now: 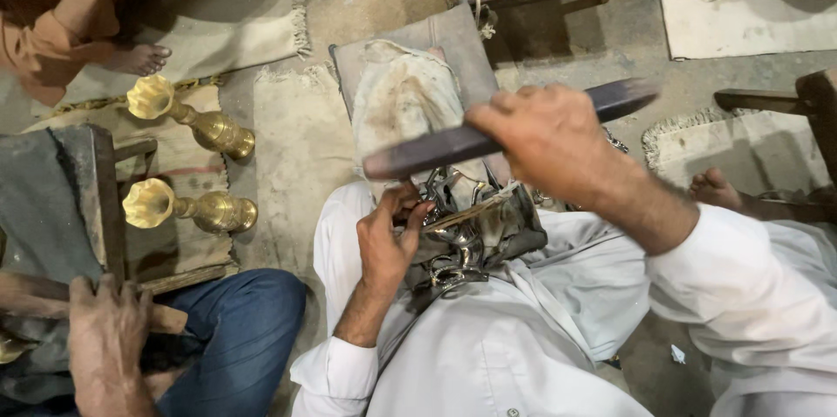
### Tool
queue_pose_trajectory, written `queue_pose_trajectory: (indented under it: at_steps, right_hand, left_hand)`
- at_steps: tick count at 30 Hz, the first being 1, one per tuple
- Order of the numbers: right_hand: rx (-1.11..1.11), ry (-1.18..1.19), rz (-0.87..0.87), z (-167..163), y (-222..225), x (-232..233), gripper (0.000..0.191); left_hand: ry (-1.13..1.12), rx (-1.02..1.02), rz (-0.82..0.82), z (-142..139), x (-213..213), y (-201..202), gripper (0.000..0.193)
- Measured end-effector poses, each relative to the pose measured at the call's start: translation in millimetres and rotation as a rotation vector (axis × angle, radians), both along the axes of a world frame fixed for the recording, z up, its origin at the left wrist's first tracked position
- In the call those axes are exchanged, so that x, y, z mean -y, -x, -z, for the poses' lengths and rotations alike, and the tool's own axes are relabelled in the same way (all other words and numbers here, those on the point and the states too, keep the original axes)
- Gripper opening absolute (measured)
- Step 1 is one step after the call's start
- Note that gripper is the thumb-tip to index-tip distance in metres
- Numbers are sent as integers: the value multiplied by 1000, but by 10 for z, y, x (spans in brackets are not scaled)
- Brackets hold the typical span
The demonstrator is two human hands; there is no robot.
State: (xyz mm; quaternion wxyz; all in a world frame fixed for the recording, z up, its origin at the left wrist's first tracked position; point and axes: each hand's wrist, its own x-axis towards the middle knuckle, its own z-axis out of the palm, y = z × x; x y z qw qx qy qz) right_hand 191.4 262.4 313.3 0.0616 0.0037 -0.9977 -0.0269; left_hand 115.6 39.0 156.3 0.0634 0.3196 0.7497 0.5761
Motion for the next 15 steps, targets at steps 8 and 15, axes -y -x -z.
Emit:
queue_pose_trajectory:
  at_steps: [8, 15]
  right_hand:
    - [191, 181, 286, -81, -127, -265, 35]
    - [-10, 282, 264, 126, -408, -354, 42]
  left_hand:
    - [103, -36, 123, -171, -75, 160, 36]
    - [123, -46, 256, -289, -105, 250, 39]
